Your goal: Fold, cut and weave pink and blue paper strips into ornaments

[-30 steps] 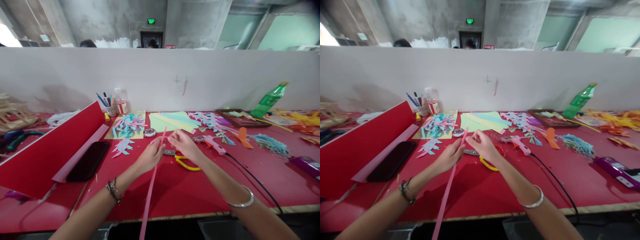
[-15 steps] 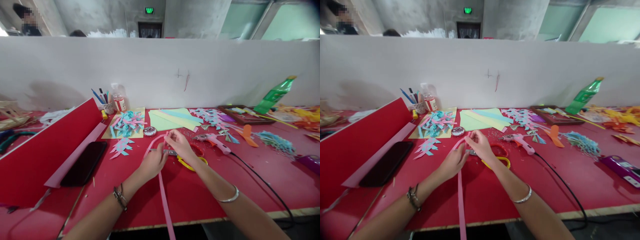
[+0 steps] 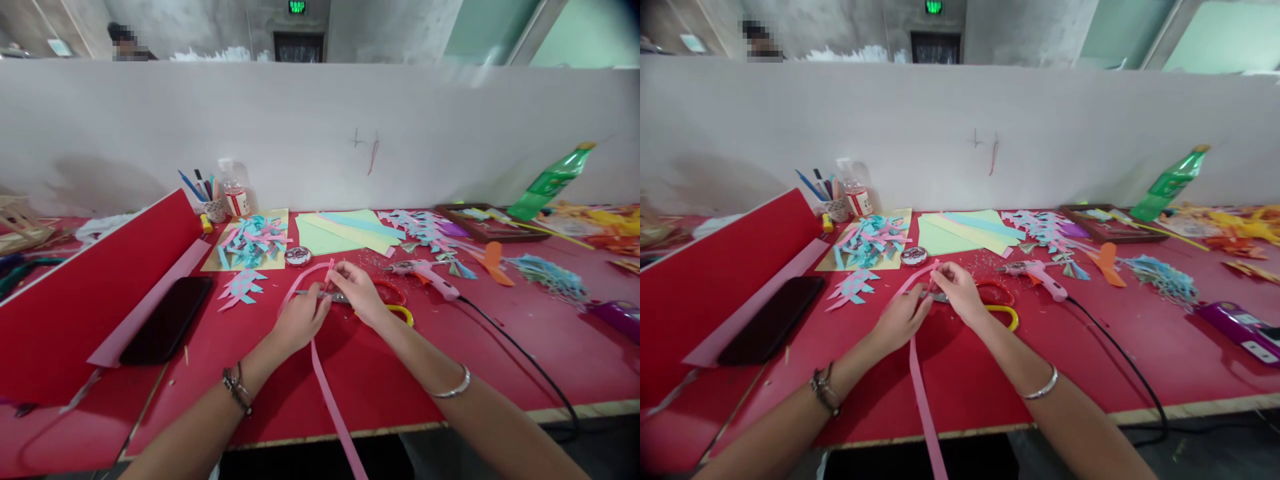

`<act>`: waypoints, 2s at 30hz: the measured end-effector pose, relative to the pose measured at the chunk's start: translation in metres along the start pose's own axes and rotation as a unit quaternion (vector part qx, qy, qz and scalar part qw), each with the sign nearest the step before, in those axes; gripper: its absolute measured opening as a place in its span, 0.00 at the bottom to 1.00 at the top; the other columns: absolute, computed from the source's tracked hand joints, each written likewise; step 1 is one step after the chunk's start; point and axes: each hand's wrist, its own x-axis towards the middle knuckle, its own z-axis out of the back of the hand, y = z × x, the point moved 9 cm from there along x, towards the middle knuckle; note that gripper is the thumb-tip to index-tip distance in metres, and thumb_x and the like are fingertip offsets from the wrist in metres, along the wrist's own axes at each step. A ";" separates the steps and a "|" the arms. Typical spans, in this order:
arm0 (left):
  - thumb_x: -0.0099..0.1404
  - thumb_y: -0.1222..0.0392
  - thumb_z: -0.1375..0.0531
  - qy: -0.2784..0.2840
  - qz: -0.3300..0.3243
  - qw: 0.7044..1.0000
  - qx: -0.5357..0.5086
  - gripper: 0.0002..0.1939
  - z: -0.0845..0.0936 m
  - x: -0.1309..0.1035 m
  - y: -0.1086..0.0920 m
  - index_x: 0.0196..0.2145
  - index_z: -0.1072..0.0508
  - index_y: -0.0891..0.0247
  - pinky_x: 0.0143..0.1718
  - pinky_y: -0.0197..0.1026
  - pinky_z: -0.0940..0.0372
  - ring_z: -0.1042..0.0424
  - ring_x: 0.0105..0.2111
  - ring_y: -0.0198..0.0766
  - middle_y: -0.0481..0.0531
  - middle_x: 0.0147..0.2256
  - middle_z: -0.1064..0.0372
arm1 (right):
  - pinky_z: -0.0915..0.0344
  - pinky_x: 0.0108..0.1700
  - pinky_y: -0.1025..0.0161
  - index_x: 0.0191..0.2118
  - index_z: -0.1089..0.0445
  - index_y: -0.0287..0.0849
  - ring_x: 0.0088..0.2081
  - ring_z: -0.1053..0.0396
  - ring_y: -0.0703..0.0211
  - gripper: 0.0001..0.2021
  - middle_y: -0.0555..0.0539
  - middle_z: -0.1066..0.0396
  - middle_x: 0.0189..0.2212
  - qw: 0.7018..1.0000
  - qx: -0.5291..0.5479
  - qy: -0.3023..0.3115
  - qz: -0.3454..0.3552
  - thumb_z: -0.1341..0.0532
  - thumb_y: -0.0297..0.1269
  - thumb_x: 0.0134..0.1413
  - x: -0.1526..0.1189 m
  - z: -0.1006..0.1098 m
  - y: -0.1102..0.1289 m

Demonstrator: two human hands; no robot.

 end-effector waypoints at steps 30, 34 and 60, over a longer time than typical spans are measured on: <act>0.64 0.48 0.61 0.052 0.030 0.994 0.089 0.21 -0.011 -0.008 -0.003 0.44 0.42 0.66 0.23 0.38 0.41 0.29 0.27 0.45 0.55 0.26 0.29 | 0.41 0.27 0.68 0.24 0.36 0.40 0.22 0.39 0.67 0.12 0.53 0.37 0.18 0.997 -0.060 -0.042 -0.011 0.40 0.44 0.44 -0.001 0.010 -0.002; 0.64 0.48 0.61 0.054 0.039 0.993 0.098 0.21 -0.012 -0.008 -0.002 0.43 0.41 0.66 0.24 0.38 0.41 0.29 0.27 0.44 0.55 0.26 0.29 | 0.41 0.27 0.67 0.25 0.36 0.39 0.23 0.39 0.66 0.11 0.52 0.37 0.19 0.996 -0.071 -0.055 -0.010 0.41 0.44 0.44 -0.001 0.012 -0.001; 0.62 0.53 0.54 -0.115 0.073 0.939 -0.317 0.16 0.010 -0.001 0.026 0.24 0.35 0.65 0.26 0.33 0.46 0.40 0.24 0.31 0.45 0.22 0.39 | 0.53 0.23 0.68 0.20 0.43 0.42 0.21 0.51 0.68 0.12 0.56 0.49 0.17 0.989 -0.075 0.125 -0.015 0.46 0.42 0.48 -0.012 -0.030 -0.003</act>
